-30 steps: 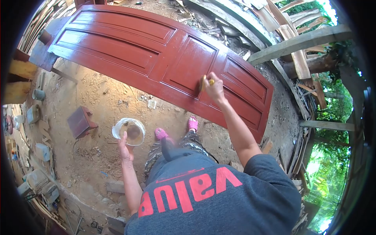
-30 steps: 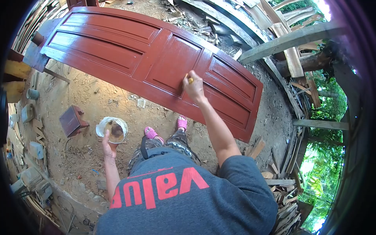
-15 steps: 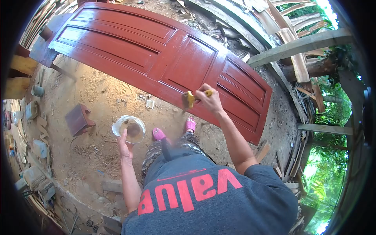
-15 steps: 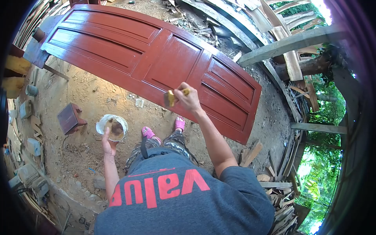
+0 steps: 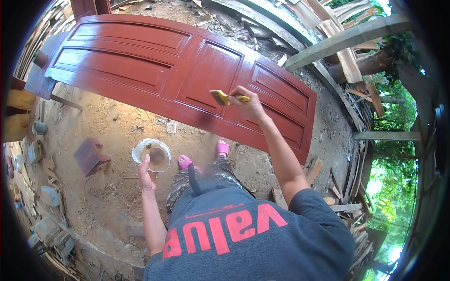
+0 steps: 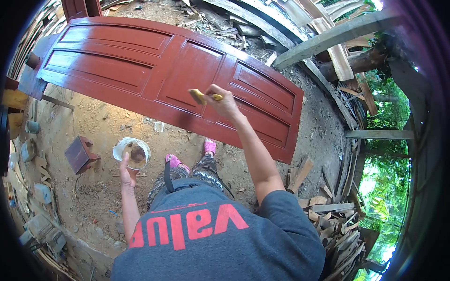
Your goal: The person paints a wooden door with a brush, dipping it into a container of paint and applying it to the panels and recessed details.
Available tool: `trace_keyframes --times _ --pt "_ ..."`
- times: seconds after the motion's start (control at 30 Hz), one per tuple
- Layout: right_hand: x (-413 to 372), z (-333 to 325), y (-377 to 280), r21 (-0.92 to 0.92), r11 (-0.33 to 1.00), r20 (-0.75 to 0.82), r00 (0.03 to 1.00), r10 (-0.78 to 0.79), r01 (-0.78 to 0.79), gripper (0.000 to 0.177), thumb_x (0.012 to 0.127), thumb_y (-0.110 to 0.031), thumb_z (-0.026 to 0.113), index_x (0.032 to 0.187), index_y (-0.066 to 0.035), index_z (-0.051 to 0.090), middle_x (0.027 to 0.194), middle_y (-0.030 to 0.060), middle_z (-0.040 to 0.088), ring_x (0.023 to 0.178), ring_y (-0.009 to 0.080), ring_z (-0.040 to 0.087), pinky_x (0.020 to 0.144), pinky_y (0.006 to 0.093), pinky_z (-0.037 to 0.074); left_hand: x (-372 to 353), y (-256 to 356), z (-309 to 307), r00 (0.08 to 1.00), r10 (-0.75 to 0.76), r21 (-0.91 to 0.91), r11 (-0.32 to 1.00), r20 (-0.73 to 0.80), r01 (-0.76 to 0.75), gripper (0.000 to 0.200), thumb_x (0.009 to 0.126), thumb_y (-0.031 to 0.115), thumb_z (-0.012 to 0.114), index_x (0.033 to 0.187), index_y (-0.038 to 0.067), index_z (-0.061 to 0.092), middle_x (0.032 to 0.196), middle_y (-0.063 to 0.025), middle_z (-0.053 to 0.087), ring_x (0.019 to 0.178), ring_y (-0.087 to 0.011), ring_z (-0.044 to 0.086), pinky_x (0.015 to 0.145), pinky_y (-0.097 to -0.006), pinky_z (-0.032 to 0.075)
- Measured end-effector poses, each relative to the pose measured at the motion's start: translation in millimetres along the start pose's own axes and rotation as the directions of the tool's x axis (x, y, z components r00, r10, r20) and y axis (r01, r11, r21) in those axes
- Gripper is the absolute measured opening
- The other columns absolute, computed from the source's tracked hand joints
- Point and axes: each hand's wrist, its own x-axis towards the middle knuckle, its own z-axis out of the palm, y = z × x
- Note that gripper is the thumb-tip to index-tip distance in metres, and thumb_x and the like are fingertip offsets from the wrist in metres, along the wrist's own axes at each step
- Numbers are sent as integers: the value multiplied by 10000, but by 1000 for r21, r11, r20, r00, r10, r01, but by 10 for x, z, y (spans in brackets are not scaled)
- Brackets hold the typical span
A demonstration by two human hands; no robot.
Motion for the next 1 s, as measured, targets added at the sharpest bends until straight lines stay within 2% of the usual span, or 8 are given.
trace_keyframes --times 0.07,0.17,0.27,0.47,0.6,0.73,0.8,1.0 --pt "-17 24 -8 23 999 48 998 -38 37 188 886 -220 716 913 -51 639 806 62 691 723 113 659 600 296 535 -13 5 21 1000 9 3 1000 7 -9 638 902 283 665 1462 185 375 1401 -52 476 1256 -230 503 985 -450 476" --pt "-100 -153 -183 -104 922 205 899 386 -372 166 901 -198 698 880 -48 632 774 35 663 703 90 637 618 260 506 -16 -18 -26 999 43 -5 999 0 -43 641 901 298 663 1462 189 373 1393 -53 483 1260 -233 502 979 -454 480" --pt "-94 -228 -23 -274 950 97 978 183 -151 172 890 -208 707 915 -54 634 772 62 674 714 131 629 639 320 503 -63 -23 -54 999 24 -20 999 -36 -25 633 902 297 662 1458 185 380 1382 -52 493 1253 -231 509 973 -451 485" --pt "-171 -1 70 -40 999 108 994 -5 10 122 900 -153 693 903 -53 621 749 47 632 716 98 563 662 298 484 -114 -20 56 1000 -1 -1 1000 -28 1 631 893 310 670 1448 183 397 1368 -48 507 1235 -227 524 961 -436 495" --pt "-462 -563 -84 -266 882 165 883 440 -390 172 896 -184 698 868 -39 609 730 43 620 677 99 553 607 305 479 -59 -33 46 1000 19 18 1000 -19 -18 637 887 317 673 1447 187 399 1369 -47 506 1238 -227 520 960 -437 495" --pt "-1133 -1154 497 -252 871 -201 903 379 -422 147 880 -196 677 884 -52 646 740 73 669 667 161 666 591 317 540 -53 -29 70 999 24 26 999 -47 -23 611 897 346 651 1432 156 422 1365 -62 529 1231 -240 541 963 -453 498" --pt "-1481 -1355 830 -562 675 -362 875 321 -479 214 856 -240 676 872 -27 662 761 154 690 699 273 698 640 387 546 -80 -33 42 998 26 63 998 -56 -23 595 910 375 628 1417 124 445 1361 -77 551 1220 -250 564 963 -457 504" --pt "-1647 -560 783 -596 679 -401 891 212 -429 198 873 -224 640 878 -27 661 885 233 593 905 394 589 774 502 498 -59 -23 -98 998 -40 6 999 -54 40 641 884 340 674 1440 176 400 1371 -61 511 1247 -240 519 977 -468 478"
